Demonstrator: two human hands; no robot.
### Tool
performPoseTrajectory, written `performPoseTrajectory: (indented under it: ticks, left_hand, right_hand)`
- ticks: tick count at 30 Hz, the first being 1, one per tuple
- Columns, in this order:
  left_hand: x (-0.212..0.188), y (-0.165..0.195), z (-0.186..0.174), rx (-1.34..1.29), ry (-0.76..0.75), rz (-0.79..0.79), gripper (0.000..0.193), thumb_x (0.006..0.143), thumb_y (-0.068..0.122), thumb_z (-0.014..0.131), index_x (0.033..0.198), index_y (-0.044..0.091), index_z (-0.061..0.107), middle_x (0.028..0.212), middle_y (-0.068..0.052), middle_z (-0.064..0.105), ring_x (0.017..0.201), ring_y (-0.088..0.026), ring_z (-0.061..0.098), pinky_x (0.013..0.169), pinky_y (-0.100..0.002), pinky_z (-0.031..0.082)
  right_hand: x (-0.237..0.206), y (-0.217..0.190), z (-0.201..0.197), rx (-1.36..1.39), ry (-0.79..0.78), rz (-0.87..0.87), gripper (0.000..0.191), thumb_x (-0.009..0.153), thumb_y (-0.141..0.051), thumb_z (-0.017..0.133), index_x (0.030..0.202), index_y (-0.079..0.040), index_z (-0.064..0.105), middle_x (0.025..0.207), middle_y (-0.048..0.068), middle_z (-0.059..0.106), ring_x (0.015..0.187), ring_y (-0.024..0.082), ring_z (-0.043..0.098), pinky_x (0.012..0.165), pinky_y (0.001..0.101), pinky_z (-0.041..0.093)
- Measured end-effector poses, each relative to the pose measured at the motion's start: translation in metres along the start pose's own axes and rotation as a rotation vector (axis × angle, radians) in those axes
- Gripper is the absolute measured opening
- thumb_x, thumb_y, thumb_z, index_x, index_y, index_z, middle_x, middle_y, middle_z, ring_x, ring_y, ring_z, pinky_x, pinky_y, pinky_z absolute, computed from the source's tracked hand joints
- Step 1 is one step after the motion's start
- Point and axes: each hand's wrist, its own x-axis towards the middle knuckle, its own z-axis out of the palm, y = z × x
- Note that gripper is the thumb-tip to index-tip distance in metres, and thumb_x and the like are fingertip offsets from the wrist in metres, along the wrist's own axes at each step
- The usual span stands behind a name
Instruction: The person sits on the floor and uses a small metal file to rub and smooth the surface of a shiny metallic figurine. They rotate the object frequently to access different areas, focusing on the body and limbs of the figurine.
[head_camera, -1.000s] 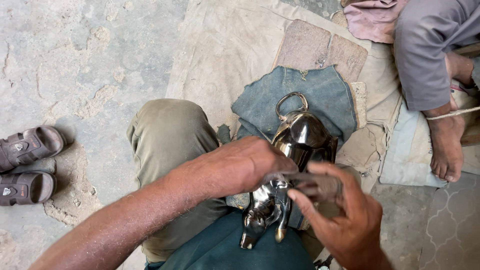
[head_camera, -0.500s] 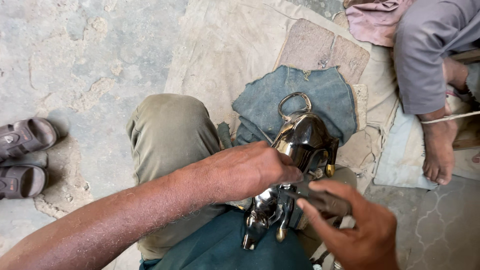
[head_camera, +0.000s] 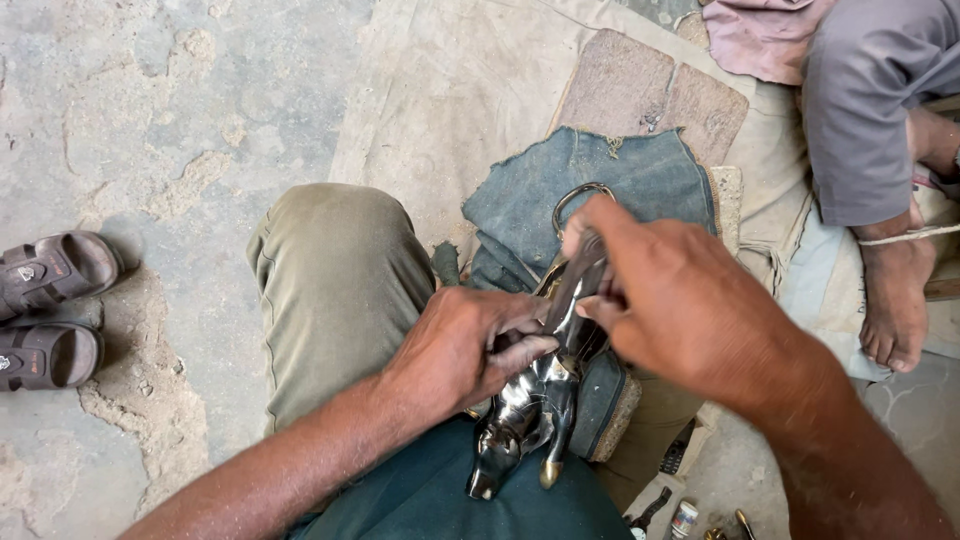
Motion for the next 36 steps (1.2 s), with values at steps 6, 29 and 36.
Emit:
performPoseTrajectory:
  ticks: [6, 29, 36]
  left_hand:
    - [-0.027, 0.004, 0.007, 0.093, 0.081, 0.060, 0.019, 0.086, 0.008, 0.077, 0.102, 0.003, 0.070, 0.083, -0.012, 0.071, 0.076, -0.027, 0.073, 0.070, -0.041, 0.062]
    - [0.018, 0.011, -0.032, -0.203, -0.236, 0.057, 0.031, 0.090, 0.020, 0.080, 0.113, 0.002, 0.070, 0.099, -0.015, 0.078, 0.093, -0.024, 0.079, 0.077, -0.039, 0.063]
    - [0.028, 0.005, -0.030, -0.027, -0.387, -0.050, 0.028, 0.091, 0.028, 0.076, 0.096, 0.001, 0.070, 0.074, -0.013, 0.071, 0.064, -0.025, 0.074, 0.058, -0.040, 0.056]
  right_hand:
    - [-0.020, -0.013, 0.021, -0.149, 0.214, -0.537, 0.026, 0.086, -0.001, 0.061, 0.111, -0.005, 0.052, 0.085, 0.010, 0.060, 0.076, 0.026, 0.065, 0.065, 0.0451, 0.055]
    - [-0.017, 0.032, 0.018, 0.247, 0.179, -0.782, 0.038, 0.084, -0.007, 0.075, 0.121, -0.005, 0.066, 0.112, 0.010, 0.077, 0.091, 0.019, 0.079, 0.073, 0.0334, 0.062]
    - [-0.006, 0.036, 0.019, 0.265, 0.079, -0.693, 0.037, 0.088, -0.014, 0.076, 0.123, -0.008, 0.067, 0.107, 0.008, 0.078, 0.090, 0.018, 0.077, 0.071, 0.0334, 0.064]
